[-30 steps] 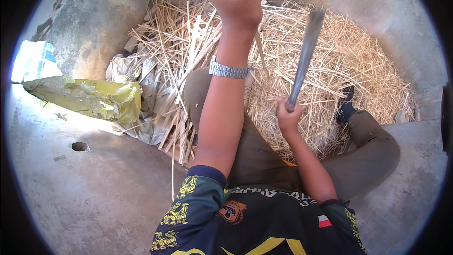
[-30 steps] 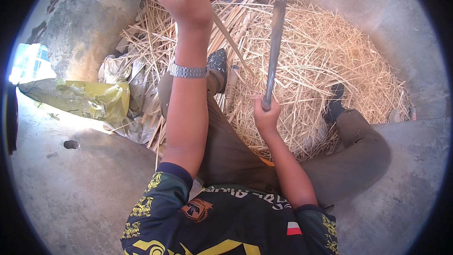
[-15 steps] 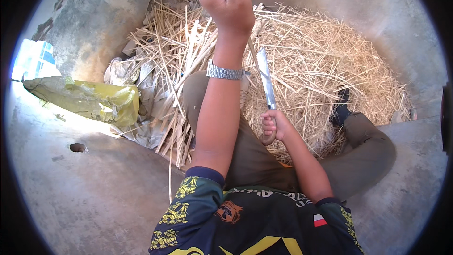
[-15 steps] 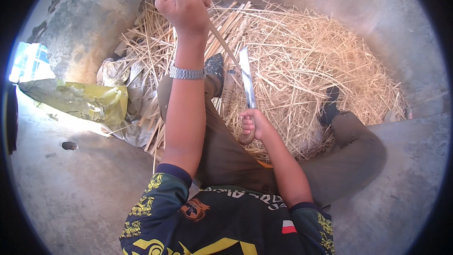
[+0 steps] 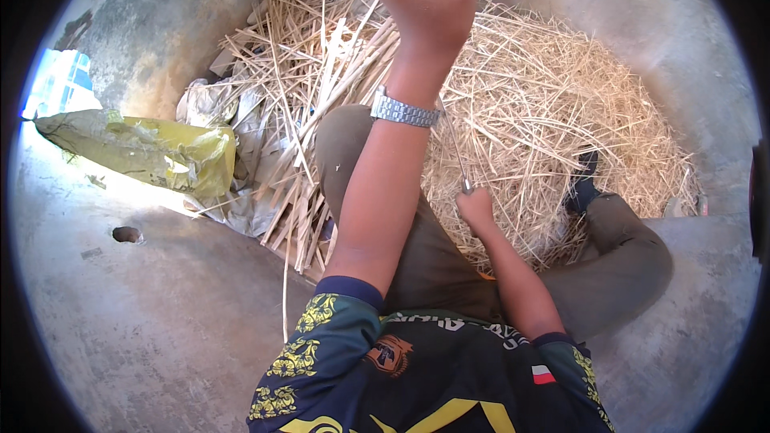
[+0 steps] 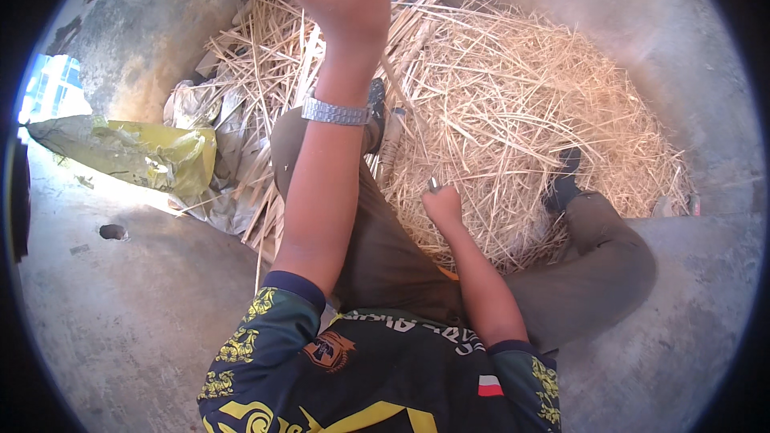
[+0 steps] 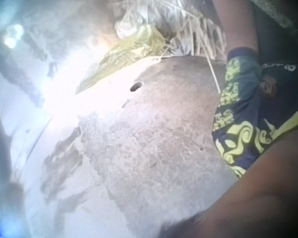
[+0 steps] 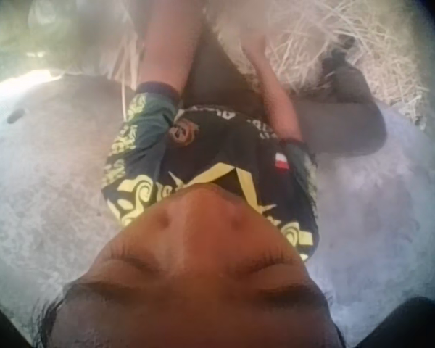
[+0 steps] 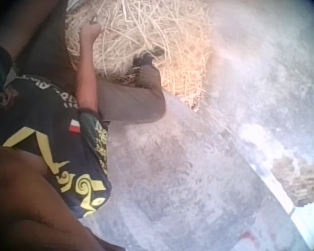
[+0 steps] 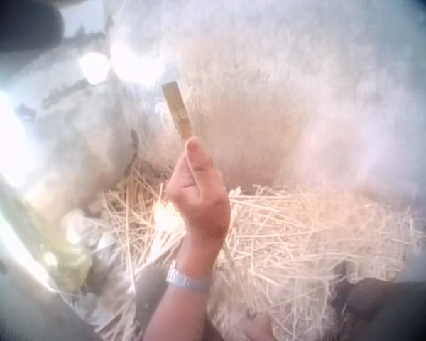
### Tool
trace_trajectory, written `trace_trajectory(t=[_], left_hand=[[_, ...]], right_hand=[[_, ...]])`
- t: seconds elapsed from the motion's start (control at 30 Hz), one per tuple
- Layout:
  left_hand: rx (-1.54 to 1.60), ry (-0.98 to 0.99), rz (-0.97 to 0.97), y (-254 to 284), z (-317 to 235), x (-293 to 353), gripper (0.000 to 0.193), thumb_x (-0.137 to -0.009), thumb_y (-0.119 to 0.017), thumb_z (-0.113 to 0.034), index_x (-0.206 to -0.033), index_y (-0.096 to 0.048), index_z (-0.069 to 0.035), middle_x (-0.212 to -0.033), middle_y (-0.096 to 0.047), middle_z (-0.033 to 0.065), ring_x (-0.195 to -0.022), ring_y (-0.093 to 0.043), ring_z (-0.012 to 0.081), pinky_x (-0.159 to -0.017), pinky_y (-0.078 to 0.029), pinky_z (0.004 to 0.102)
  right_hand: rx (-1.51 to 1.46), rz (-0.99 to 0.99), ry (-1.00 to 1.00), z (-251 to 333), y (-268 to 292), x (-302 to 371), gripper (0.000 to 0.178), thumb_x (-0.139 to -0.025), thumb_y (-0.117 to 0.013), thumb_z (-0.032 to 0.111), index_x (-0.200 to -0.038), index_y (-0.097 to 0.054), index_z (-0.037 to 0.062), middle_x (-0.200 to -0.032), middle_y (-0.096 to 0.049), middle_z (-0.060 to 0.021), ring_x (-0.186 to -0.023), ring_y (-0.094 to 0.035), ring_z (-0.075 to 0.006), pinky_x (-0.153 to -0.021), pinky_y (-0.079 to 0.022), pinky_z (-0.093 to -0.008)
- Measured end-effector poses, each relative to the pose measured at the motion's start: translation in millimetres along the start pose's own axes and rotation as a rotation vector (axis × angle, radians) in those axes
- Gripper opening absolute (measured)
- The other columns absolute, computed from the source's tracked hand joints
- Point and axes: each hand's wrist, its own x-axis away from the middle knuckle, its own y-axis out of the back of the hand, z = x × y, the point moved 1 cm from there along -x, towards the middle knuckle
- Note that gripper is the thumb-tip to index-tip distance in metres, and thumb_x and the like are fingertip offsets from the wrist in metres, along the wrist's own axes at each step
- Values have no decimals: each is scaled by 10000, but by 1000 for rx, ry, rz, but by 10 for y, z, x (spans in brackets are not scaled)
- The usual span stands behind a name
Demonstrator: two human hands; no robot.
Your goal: The person sits on the floor and uses a large knife to split long bamboo stalks into thin strips. They hold the stalk with one hand and repeatedly strike it with the knife to separate the fibers, accumulating a pile of processed bamboo strips.
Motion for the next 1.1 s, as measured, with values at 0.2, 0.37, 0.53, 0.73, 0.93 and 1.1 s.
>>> trace_trajectory(t=[0.2,0.37,0.53,0.73,0.93,1.1], left_hand=[[176,205,66,70,-76,-40,402,-1094,-460,-248,-720,-483,-104,-562,-375,-84,-474,-326,-3,-424,-217,227],[223,216,101,56,-73,-47,404,-1096,-456,-255,-716,-469,-116,-557,-380,-91,-465,-319,-4,-418,-207,223],[210,186,69,75,47,-7,398,-1093,-465,-262,-723,-478,-115,-554,-383,-95,-468,-326,-2,-423,-210,217],[170,114,66,87,-3,-57,413,-1086,-486,-267,-711,-506,-96,-567,-399,-83,-505,-348,10,-451,-251,226],[110,266,70,-2,-160,18,415,-1082,-498,-278,-719,-532,-80,-575,-412,-76,-518,-374,9,-455,-262,226],[119,252,116,65,-90,-1,412,-1084,-491,-282,-717,-517,-96,-582,-419,-76,-519,-372,10,-457,-259,223]], right_hand=[[-143,333,-311,-76,34,-155,206,-818,-598,170,-675,-529,38,-527,-500,-41,-448,-501,-184,-484,-409,-366],[-969,811,-771,158,113,-146,153,-799,-615,73,-703,-496,73,-514,-437,-8,-382,-432,-125,-376,-346,-336],[-450,152,-248,685,219,30,201,-841,-636,63,-707,-487,83,-520,-439,9,-377,-395,-101,-369,-334,-285],[-607,-4,161,910,375,-16,276,-879,-660,106,-663,-490,84,-525,-501,-13,-425,-492,-123,-424,-395,-301],[254,72,-174,-119,39,-60,291,-809,-646,214,-789,-684,-74,-749,-676,-272,-737,-678,-405,-699,-504,-471],[-177,375,-424,-199,-79,-184,234,-795,-639,180,-705,-585,-28,-602,-586,-128,-504,-571,-270,-546,-470,-428]])
